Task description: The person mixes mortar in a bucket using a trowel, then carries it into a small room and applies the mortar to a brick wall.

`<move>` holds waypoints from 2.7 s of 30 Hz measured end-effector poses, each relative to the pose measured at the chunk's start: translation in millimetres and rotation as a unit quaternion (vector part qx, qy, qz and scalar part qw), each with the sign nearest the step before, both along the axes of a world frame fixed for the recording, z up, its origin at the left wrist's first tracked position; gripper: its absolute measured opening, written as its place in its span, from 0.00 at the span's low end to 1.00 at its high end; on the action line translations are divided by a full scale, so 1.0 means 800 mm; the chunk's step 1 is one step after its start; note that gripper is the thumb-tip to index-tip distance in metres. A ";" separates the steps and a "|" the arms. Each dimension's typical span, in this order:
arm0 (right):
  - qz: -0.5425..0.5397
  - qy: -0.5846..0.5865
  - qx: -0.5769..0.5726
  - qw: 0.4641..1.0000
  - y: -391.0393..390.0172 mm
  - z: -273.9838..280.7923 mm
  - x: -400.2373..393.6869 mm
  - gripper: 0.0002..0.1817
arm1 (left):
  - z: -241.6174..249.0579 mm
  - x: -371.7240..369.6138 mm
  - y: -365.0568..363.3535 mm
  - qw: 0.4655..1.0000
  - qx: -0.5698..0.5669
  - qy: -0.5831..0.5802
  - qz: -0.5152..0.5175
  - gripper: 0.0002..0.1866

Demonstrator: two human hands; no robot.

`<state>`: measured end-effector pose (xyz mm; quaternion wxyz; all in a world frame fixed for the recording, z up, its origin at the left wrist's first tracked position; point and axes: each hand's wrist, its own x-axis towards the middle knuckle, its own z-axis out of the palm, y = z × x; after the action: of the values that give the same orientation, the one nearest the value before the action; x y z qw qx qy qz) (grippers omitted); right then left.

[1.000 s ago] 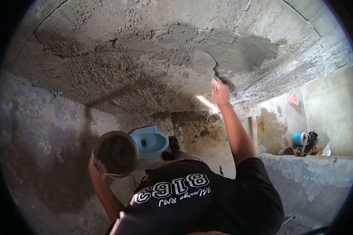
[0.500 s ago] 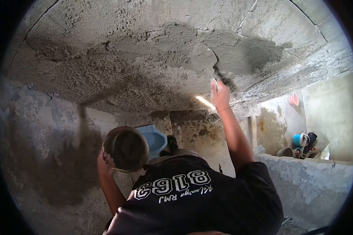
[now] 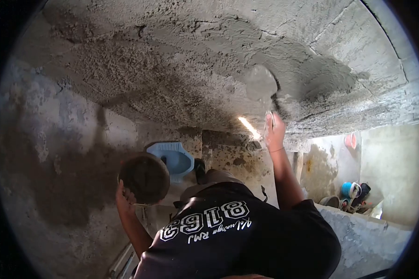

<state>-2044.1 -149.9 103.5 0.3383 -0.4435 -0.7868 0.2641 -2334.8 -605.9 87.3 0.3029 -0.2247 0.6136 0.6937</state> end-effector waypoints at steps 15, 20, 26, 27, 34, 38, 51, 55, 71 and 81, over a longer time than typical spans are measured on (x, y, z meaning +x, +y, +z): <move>0.172 0.012 -0.272 0.947 -0.008 -0.100 0.089 0.31 | -0.188 0.373 -0.125 0.975 0.039 0.051 0.213 0.16; 0.282 0.109 -0.334 0.893 -0.041 -0.083 0.108 0.21 | -0.233 0.524 -0.179 0.941 0.009 0.002 0.339 0.16; 0.377 0.023 -0.440 0.815 -0.106 -0.119 0.097 0.18 | -0.210 0.693 -0.202 0.904 -0.022 -0.047 0.425 0.18; 0.391 -0.005 -0.449 0.803 -0.120 -0.136 0.092 0.18 | -0.206 0.717 -0.198 0.889 -0.037 -0.063 0.452 0.18; 0.563 -0.221 -0.446 0.660 -0.266 -0.238 0.031 0.21 | -0.185 0.850 -0.179 0.787 -0.099 -0.027 0.608 0.14; 0.723 -0.270 -0.321 0.549 -0.319 -0.364 -0.023 0.20 | -0.185 0.877 -0.169 0.716 -0.105 0.000 0.690 0.16; 0.786 -0.488 -0.250 0.286 -0.607 -0.333 0.117 0.17 | -0.219 0.980 -0.198 0.564 0.032 0.094 0.820 0.16; 0.796 -0.504 -0.240 0.235 -0.682 -0.319 0.174 0.17 | -0.213 0.987 -0.197 0.564 0.033 0.079 0.821 0.16; 0.775 -0.507 -0.304 0.223 -0.768 -0.310 0.136 0.17 | -0.188 1.025 -0.206 0.478 0.013 0.075 0.875 0.17; 0.721 -0.478 -0.304 0.399 -0.659 -0.300 0.017 0.15 | -0.236 0.983 -0.241 0.516 0.077 0.034 0.852 0.18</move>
<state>-2030.9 -676.9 -136.9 -0.5665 0.1612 -0.7151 0.3764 -1548.4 -798.4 -101.3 -0.4388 -0.5919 0.0821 0.6711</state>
